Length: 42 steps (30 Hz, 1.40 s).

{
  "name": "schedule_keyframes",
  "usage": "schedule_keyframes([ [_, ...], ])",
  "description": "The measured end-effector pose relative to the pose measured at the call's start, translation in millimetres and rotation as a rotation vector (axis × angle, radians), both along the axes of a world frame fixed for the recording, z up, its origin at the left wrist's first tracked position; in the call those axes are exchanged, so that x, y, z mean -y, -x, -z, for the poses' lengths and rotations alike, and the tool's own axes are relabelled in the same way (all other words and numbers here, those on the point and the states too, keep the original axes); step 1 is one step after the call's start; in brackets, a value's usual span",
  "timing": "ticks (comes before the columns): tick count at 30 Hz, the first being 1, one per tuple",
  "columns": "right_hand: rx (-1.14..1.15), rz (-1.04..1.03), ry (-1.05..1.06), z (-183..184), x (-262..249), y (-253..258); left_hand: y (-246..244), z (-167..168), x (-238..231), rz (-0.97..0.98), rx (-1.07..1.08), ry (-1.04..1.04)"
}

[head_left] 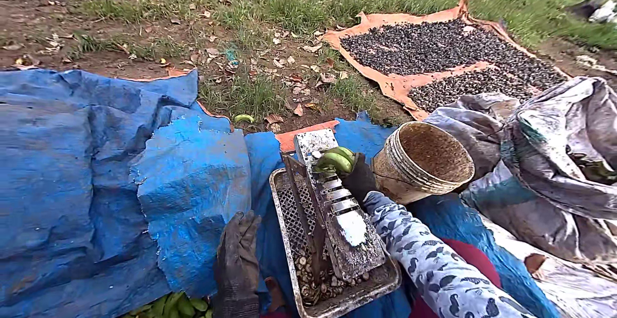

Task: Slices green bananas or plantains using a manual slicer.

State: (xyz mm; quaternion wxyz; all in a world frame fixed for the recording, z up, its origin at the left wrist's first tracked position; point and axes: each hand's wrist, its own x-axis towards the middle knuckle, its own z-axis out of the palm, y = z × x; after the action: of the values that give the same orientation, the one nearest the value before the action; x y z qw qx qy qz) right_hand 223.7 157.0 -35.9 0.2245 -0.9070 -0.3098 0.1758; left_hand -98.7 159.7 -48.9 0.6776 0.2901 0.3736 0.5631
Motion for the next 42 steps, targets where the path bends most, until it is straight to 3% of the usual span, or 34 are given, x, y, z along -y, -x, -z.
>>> schedule_keyframes([
  [4, -0.014, -0.110, -0.179, 30.8, 153.7, 43.4, 5.6, -0.6, -3.6, -0.008, 0.003, -0.014],
  [6, 0.000, -0.153, -0.263, 49.5, 201.5, 60.6, 6.6, 0.0, -3.5, 0.000, -0.005, -0.018],
  [8, -0.037, -0.116, -0.324, 54.1, 186.0, 57.6, 6.4, 4.8, -4.0, 0.022, -0.001, -0.013],
  [12, -0.424, 0.024, -0.402, 16.5, 44.1, 9.2, 7.0, 6.7, -7.2, -0.024, -0.002, 0.026],
  [14, -0.465, 0.036, -0.399, 12.6, 9.9, -10.2, 5.4, 5.0, -7.4, -0.039, -0.005, 0.019],
  [16, -0.384, 0.030, -0.363, 24.8, 38.4, -8.2, 1.7, 5.7, -6.2, -0.023, -0.017, 0.019],
  [20, -0.195, 0.073, -0.244, 45.1, 176.2, 33.6, -2.2, 2.4, -4.6, 0.022, -0.014, 0.002],
  [22, -0.171, 0.113, -0.267, 54.4, 201.6, 45.4, -4.7, 2.3, -3.8, 0.047, -0.011, -0.011],
  [25, -0.092, 0.076, -0.298, 39.5, 131.1, 41.8, -8.3, 6.6, -4.0, 0.057, -0.047, 0.012],
  [29, -0.162, 0.063, -0.135, 10.2, 16.9, 14.6, -7.3, 8.0, -3.9, 0.023, -0.040, 0.034],
  [34, 0.082, -0.088, 0.120, -7.3, 29.1, 15.4, -3.1, 9.7, -3.8, 0.016, -0.026, 0.030],
  [38, 0.113, -0.237, 0.134, -10.8, 17.9, 13.0, -6.3, 8.4, -7.0, 0.021, -0.066, 0.042],
  [42, 0.035, -0.176, 0.043, -1.8, 26.8, -3.9, -12.7, 8.5, -5.8, 0.030, -0.043, 0.033],
])
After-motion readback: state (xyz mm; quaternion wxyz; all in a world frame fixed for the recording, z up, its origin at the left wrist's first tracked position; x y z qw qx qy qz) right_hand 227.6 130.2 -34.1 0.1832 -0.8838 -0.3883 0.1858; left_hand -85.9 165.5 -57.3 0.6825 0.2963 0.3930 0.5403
